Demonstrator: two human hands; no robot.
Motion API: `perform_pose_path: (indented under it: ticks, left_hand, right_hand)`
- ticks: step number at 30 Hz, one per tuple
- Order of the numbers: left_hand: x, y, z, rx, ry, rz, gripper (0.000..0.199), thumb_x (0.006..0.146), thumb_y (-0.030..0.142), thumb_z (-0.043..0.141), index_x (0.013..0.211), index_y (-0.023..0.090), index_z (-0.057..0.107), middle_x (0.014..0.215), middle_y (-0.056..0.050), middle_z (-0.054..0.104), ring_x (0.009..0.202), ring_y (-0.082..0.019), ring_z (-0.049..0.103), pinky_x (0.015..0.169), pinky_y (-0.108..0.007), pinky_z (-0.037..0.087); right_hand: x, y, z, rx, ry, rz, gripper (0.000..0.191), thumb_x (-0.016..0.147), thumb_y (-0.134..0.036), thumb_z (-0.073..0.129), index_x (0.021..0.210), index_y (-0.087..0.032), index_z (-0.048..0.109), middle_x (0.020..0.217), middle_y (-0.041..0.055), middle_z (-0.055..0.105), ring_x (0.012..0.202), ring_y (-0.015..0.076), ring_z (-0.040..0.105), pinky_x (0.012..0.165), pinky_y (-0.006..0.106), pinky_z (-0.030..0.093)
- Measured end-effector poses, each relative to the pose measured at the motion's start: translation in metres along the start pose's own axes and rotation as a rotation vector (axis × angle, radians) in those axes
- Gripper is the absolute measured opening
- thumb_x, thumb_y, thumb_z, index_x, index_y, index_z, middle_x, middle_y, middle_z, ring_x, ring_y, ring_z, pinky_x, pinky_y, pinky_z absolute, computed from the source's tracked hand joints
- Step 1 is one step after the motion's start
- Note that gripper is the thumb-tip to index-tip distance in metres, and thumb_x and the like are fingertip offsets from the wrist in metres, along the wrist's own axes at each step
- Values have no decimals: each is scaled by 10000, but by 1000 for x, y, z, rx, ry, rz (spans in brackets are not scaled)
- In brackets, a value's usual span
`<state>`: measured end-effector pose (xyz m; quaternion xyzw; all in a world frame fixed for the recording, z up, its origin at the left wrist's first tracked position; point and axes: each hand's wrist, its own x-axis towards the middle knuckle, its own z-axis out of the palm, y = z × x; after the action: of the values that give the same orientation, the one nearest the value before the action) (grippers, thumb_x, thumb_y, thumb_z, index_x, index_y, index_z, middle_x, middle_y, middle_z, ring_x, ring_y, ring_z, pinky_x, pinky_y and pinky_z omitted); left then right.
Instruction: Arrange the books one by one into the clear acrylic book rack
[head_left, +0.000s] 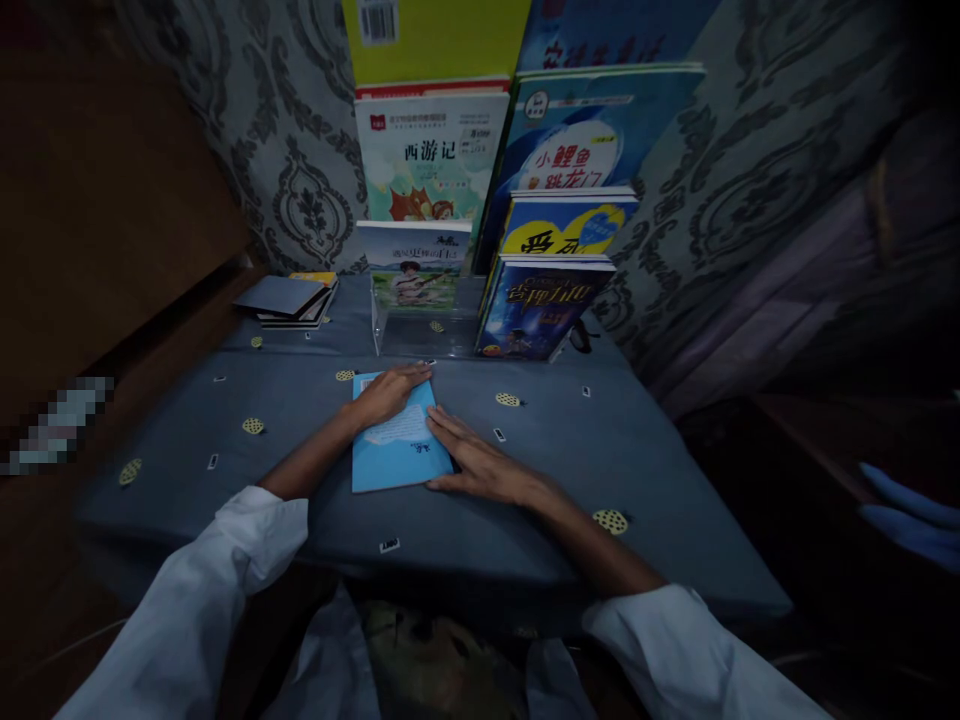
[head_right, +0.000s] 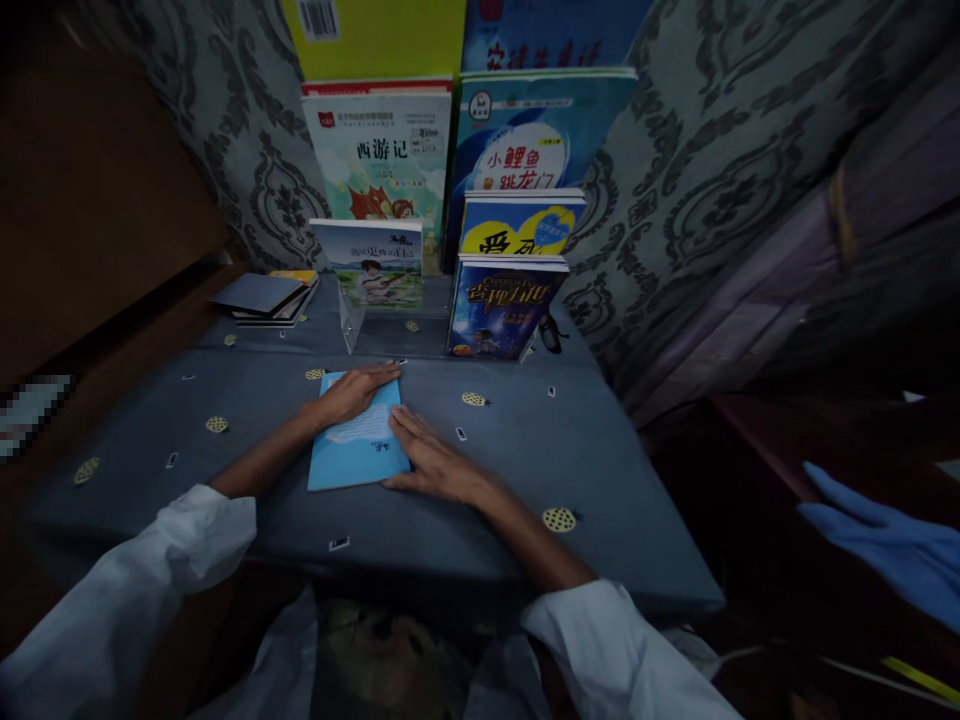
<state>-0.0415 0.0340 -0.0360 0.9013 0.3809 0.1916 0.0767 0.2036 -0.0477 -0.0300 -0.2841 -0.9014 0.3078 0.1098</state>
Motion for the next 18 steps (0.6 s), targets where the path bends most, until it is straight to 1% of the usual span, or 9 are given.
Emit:
perform_pose_path:
  ticks: [7, 12, 15, 18]
  left_hand:
    - [-7, 10, 5, -10, 25, 50, 535, 875, 17, 404, 1363, 167, 562, 1443, -99, 568, 1393, -185, 477, 1149, -411, 417]
    - [-14, 19, 4, -51, 36, 101, 509, 893, 28, 405, 1360, 151, 565, 1415, -121, 591, 1385, -188, 488, 1153, -418, 414]
    - [-19, 26, 2, -75, 24, 118, 510, 905, 44, 404, 1378, 165, 550, 1425, -114, 583, 1392, -189, 479, 1153, -426, 417]
    - [-23, 33, -1, -77, -11, 100, 507, 914, 54, 397, 1386, 160, 547, 1451, -116, 557, 1405, -197, 462, 1159, -429, 411]
  right_hand:
    - [-2, -2, 3, -6, 34, -2, 966, 888, -623, 589, 1600, -172, 118, 1670, 166, 92, 1540, 307, 50, 1249, 525, 163]
    - [-4, -8, 1, -20, 35, 30, 947, 892, -614, 588, 1598, -168, 142, 1667, 162, 100, 1538, 306, 76, 1251, 507, 181]
    - [-5, -11, 1, -22, 42, 49, 937, 892, -626, 577, 1597, -170, 160, 1666, 157, 109, 1535, 310, 97, 1249, 502, 201]
    - [-6, -13, 3, -27, 61, 65, 920, 896, -640, 556, 1590, -153, 197, 1660, 170, 139, 1532, 316, 130, 1246, 502, 214]
